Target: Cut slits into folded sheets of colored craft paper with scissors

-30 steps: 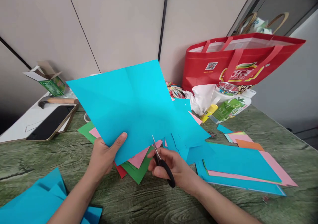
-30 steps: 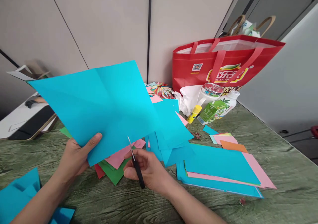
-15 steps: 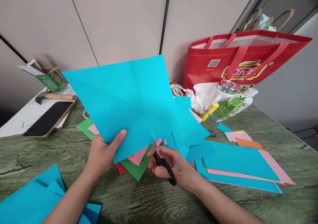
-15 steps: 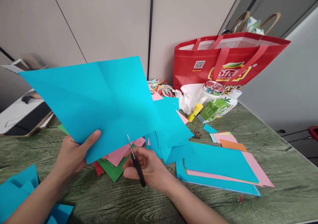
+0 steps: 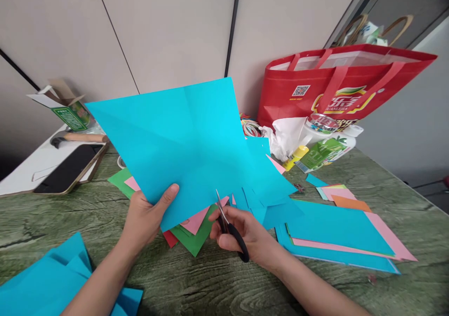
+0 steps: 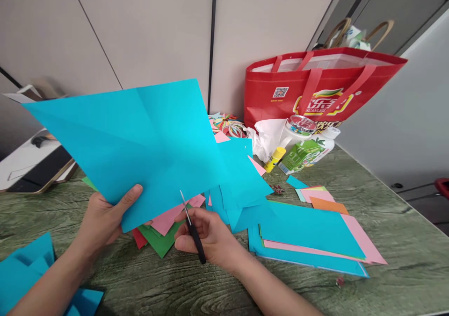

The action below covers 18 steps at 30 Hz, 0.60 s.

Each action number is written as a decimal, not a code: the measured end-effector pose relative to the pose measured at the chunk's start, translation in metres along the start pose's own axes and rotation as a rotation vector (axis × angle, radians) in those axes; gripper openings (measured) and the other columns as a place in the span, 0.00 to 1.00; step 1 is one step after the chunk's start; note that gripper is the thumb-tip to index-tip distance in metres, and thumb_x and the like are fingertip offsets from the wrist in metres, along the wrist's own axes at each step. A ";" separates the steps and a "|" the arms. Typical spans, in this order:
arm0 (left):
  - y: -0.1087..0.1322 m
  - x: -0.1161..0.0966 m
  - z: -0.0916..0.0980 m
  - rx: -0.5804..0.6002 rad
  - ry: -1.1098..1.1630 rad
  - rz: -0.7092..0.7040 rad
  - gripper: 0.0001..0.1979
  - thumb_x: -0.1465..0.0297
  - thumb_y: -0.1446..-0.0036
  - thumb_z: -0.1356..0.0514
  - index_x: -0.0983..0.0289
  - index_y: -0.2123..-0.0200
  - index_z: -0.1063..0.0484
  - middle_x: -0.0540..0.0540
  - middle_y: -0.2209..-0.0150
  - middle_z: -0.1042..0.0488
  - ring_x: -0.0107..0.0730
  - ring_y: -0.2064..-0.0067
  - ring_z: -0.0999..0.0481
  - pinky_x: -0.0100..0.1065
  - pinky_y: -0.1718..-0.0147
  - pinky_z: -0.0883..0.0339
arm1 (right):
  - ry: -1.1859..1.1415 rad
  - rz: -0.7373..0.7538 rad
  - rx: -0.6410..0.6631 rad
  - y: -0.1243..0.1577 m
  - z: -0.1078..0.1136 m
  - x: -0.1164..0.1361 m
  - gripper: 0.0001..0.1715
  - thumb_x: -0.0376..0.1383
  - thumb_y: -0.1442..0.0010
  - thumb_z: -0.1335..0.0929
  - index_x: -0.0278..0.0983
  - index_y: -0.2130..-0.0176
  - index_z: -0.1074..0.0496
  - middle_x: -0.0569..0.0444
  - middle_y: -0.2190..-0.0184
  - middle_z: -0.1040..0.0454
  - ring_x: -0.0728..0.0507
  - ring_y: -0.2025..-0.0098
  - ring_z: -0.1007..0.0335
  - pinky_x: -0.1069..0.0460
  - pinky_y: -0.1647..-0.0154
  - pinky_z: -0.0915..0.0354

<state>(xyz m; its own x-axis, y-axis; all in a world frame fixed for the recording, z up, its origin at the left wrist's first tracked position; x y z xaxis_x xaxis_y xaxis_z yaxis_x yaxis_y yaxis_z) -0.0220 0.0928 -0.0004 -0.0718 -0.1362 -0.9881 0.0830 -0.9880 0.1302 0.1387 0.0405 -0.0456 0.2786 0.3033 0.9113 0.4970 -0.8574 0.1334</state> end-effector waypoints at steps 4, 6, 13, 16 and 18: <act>-0.001 0.000 -0.002 0.022 0.023 -0.007 0.19 0.60 0.56 0.38 0.56 0.58 0.29 0.50 0.53 0.27 0.53 0.53 0.30 0.44 0.63 0.25 | 0.019 -0.001 -0.020 0.000 0.001 0.001 0.23 0.42 0.56 0.28 0.37 0.61 0.34 0.55 0.71 0.32 0.49 0.70 0.37 0.54 0.69 0.41; -0.001 0.002 -0.002 0.023 0.028 0.004 0.19 0.60 0.57 0.37 0.57 0.59 0.29 0.50 0.53 0.27 0.54 0.52 0.30 0.44 0.63 0.25 | 0.028 0.003 -0.023 0.000 0.001 0.002 0.23 0.42 0.56 0.27 0.36 0.61 0.34 0.55 0.72 0.32 0.49 0.70 0.37 0.54 0.70 0.41; -0.001 0.000 -0.003 0.020 0.064 0.010 0.21 0.61 0.57 0.37 0.58 0.57 0.30 0.51 0.52 0.28 0.52 0.53 0.30 0.43 0.61 0.25 | 0.044 0.013 -0.029 -0.001 0.002 0.000 0.23 0.41 0.55 0.28 0.36 0.61 0.34 0.56 0.74 0.34 0.50 0.72 0.39 0.55 0.72 0.42; -0.001 0.000 -0.003 0.017 0.067 0.014 0.22 0.61 0.58 0.36 0.59 0.57 0.30 0.52 0.52 0.28 0.55 0.52 0.31 0.46 0.61 0.26 | 0.053 0.022 -0.027 -0.001 0.002 -0.001 0.22 0.41 0.54 0.28 0.36 0.61 0.34 0.56 0.74 0.34 0.51 0.73 0.40 0.55 0.73 0.43; -0.001 0.001 -0.004 0.016 0.063 0.018 0.23 0.61 0.58 0.36 0.58 0.56 0.30 0.52 0.52 0.28 0.57 0.51 0.32 0.47 0.61 0.26 | 0.063 0.023 -0.033 -0.001 0.003 -0.001 0.21 0.41 0.54 0.28 0.36 0.62 0.34 0.57 0.74 0.35 0.51 0.73 0.41 0.55 0.73 0.44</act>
<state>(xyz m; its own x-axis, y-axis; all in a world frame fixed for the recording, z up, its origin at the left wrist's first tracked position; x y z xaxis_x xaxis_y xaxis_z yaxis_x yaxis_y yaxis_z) -0.0187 0.0941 -0.0016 -0.0079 -0.1496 -0.9887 0.0679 -0.9865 0.1487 0.1402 0.0418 -0.0480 0.2372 0.2573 0.9368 0.4635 -0.8774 0.1236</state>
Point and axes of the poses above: each hand's wrist, its own y-axis away from the middle knuckle, its own z-axis out of the back of the hand, x = y × z, the point moved 9 cm from there along -y, towards the middle knuckle
